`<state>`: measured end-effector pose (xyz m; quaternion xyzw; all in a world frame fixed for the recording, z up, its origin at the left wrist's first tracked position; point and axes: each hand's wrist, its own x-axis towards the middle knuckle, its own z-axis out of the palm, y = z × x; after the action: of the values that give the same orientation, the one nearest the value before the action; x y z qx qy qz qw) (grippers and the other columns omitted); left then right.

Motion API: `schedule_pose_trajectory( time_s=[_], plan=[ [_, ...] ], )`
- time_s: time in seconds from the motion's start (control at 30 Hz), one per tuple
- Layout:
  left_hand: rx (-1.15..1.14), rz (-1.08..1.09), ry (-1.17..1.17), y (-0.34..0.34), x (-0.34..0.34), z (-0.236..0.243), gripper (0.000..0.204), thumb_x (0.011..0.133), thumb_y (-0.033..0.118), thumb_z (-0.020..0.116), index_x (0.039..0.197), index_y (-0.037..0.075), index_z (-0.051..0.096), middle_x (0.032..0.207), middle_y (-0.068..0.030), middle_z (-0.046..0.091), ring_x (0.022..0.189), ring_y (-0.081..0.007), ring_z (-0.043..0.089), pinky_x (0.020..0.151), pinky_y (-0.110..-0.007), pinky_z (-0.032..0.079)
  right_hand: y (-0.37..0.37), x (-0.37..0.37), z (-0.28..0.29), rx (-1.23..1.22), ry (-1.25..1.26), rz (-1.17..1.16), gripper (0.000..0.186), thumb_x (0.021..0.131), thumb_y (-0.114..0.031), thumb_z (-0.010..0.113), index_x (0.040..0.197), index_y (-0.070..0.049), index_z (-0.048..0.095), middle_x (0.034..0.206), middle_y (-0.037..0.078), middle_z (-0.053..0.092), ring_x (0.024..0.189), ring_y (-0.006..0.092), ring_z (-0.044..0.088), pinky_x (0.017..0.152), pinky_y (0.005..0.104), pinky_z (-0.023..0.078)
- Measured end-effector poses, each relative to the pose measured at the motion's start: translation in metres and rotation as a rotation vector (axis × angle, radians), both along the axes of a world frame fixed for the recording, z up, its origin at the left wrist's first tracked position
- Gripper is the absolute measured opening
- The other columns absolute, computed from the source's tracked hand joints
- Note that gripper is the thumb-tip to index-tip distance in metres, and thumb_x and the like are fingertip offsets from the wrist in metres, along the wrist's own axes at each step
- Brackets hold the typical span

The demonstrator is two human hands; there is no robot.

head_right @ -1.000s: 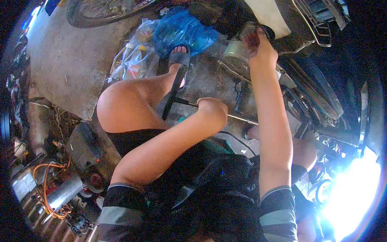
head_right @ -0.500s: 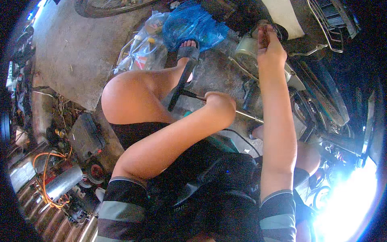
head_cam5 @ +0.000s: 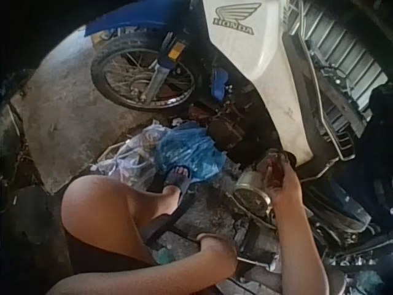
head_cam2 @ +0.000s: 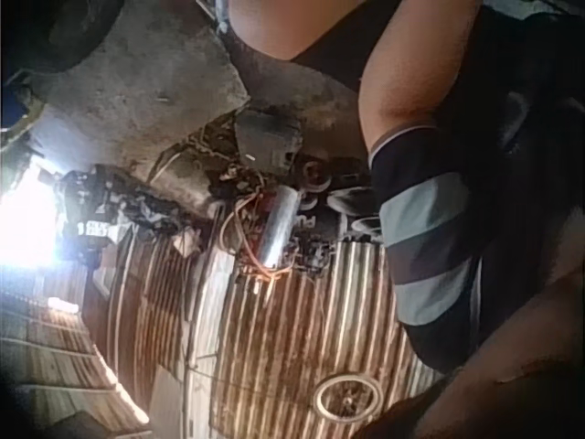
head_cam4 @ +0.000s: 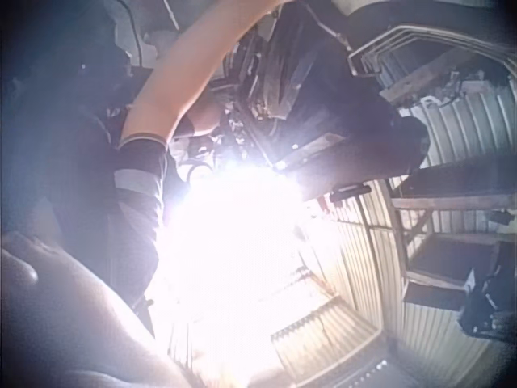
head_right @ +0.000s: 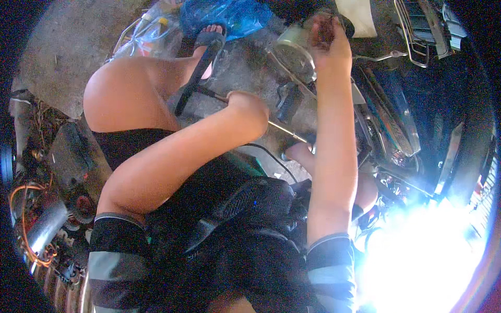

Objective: Tightening or loosening a bolt on the side of a motorcycle engine using a T-handle wrench.

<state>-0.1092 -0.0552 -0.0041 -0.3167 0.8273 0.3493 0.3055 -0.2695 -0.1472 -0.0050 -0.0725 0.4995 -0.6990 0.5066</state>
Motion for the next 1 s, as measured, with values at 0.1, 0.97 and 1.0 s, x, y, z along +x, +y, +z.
schedule_pose_trajectory(
  time_s=[0.1,0.97,1.0],
  plan=[
    [0.018,-0.006,-0.032,0.000,0.002,0.003,0.038,0.069,0.020,0.067,0.105,0.010,0.061,0.109,-0.0070,0.059,0.099,-0.0243,0.056,0.075,-0.043,0.043,-0.002,-0.002,0.003,-0.024,-0.030,0.077,0.021,0.091,-0.012,0.039,0.093,0.005,0.051,0.085,0.016,0.060,0.074,0.0228,0.060,0.062,0.0298,0.055],
    [0.100,-0.040,-0.011,-0.001,0.003,0.001,0.044,0.067,0.018,0.068,0.109,0.009,0.060,0.116,-0.0097,0.055,0.107,-0.0279,0.052,0.082,-0.049,0.042,-0.007,-0.024,-0.029,-0.177,-0.379,0.128,0.025,0.092,-0.017,0.035,0.091,0.004,0.048,0.071,0.012,0.056,0.072,0.0239,0.058,0.080,0.0468,0.049],
    [0.105,-0.052,-0.005,-0.001,0.002,0.000,0.043,0.067,0.017,0.068,0.109,0.009,0.060,0.116,-0.0095,0.056,0.107,-0.0278,0.052,0.082,-0.049,0.042,-0.010,-0.027,-0.032,-0.175,-0.380,0.122,0.025,0.092,-0.017,0.035,0.091,0.004,0.048,0.071,0.012,0.056,0.072,0.0239,0.058,0.080,0.0468,0.049]
  ],
)
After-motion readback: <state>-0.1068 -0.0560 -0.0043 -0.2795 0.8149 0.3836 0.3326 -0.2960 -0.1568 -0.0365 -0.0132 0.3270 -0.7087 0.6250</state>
